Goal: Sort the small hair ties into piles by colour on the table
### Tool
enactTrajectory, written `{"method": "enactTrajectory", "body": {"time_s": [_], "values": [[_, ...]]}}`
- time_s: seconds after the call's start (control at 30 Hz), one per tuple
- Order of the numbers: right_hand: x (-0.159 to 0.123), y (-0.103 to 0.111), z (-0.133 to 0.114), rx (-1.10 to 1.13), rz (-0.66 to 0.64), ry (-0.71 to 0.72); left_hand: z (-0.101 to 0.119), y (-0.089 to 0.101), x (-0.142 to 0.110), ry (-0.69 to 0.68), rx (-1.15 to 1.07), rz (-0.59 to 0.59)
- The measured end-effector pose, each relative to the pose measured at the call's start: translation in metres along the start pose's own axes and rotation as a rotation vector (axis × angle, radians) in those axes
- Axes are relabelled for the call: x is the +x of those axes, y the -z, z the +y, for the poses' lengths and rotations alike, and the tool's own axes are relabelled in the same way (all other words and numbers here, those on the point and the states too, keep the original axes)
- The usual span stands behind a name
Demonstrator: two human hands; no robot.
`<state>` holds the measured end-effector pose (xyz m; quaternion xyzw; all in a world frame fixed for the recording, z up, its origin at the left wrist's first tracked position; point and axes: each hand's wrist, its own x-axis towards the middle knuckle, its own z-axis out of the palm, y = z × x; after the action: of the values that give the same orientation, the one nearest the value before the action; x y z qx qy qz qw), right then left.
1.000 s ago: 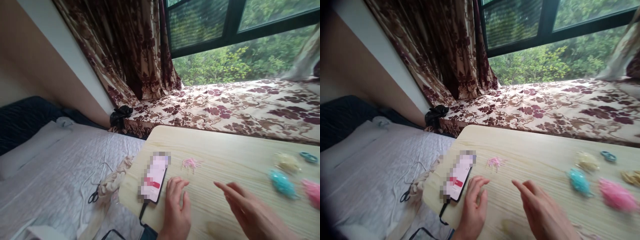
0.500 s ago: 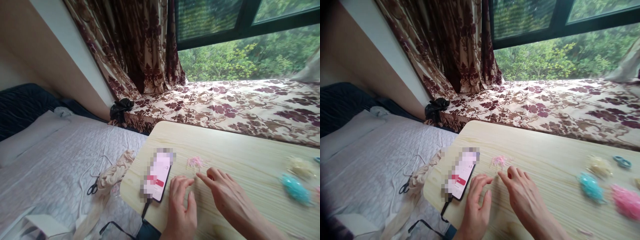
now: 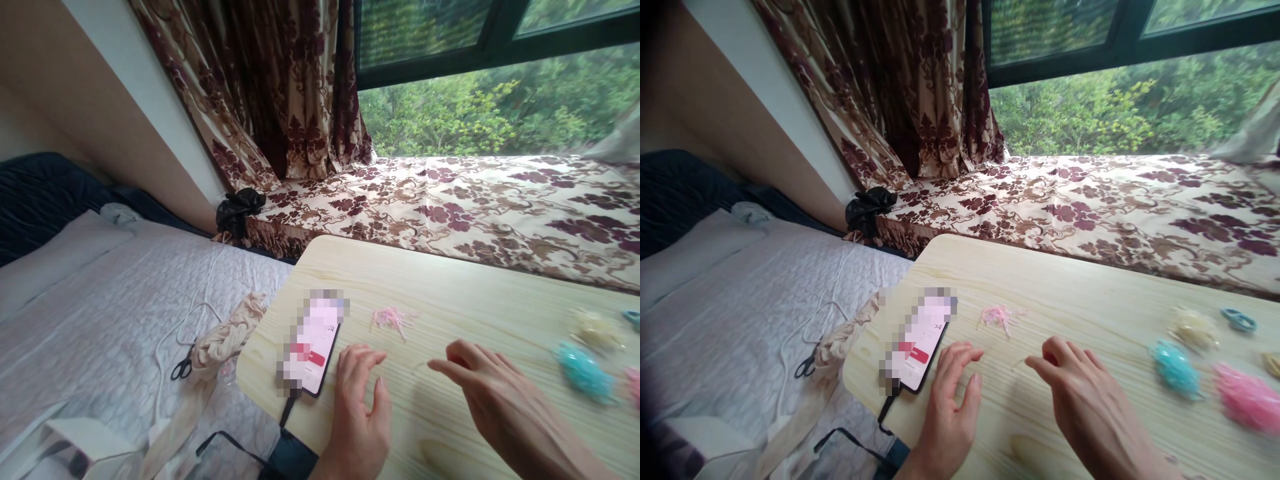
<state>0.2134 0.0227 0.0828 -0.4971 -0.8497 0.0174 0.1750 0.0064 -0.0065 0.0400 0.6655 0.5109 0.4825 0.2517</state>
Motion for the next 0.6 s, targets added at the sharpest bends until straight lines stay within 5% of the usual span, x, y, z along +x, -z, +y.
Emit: {"method": "enactTrajectory", "body": {"time_s": [0.6], "values": [[0.003,-0.016,0.007,0.035,-0.03,-0.1,-0.001,-0.001,0.0,-0.011,0.066,-0.005]]}}
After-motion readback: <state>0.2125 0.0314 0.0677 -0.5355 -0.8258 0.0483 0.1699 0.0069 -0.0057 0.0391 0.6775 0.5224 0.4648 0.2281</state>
